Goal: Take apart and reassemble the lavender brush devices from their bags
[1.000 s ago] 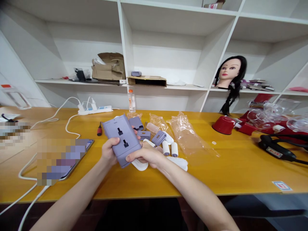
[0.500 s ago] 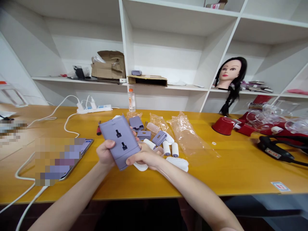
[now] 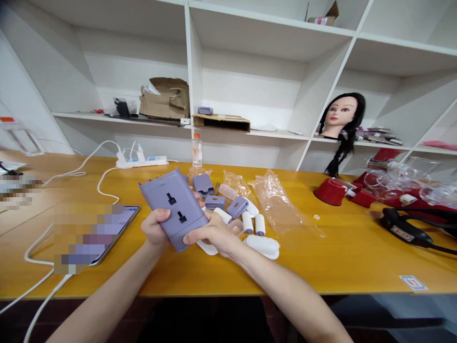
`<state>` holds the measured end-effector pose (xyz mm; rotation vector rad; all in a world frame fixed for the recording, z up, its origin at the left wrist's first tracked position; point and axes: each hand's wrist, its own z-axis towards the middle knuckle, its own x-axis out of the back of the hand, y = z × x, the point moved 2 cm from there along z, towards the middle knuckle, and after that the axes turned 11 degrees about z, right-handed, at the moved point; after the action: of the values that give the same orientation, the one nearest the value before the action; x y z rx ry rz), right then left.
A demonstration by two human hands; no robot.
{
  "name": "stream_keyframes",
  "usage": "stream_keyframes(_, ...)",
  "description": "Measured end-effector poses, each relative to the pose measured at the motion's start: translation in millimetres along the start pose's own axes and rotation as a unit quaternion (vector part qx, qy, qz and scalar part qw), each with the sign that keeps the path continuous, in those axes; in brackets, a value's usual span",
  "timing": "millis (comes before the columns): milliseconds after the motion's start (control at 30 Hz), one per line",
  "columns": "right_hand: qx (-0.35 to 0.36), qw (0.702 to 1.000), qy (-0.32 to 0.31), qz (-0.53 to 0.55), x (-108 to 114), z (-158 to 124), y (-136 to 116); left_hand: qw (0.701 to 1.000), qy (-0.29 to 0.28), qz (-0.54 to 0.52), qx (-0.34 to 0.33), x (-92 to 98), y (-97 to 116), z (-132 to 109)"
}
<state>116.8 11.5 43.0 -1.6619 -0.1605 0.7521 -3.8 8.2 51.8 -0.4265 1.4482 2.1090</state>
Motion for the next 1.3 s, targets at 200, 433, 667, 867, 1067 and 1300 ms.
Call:
stream_keyframes(200, -0.010, 1.000, -0.006, 0.017, 5, 4, 0, 0.996, -0.005, -0.034, 0.084, 2.5, -2, 9)
stream_keyframes(433, -0.028, 0.997, -0.056, 0.048, 11, 3, 4, 0.991, -0.042, -0.068, 0.104, 5.7, -9, 10)
stream_keyframes(667, -0.071, 0.987, -0.113, -0.094, 14, 2, -2, 0.987, -0.046, -0.058, 0.141, 9.2, -11, 9)
stream_keyframes(867, 0.018, 0.910, 0.028, -0.414, 44, -16, -59, 0.980, 0.018, -0.027, 0.196, 13.4, -5, 15)
stream_keyframes(1067, 0.025, 0.793, 0.144, -0.592, 81, -22, -86, 0.955, 0.028, -0.007, 0.297, 13.9, -13, 17)
stream_keyframes(1300, -0.014, 0.683, 0.247, -0.687, 101, -13, -80, 0.952, 0.018, -0.006, 0.305, 13.3, -11, 16)
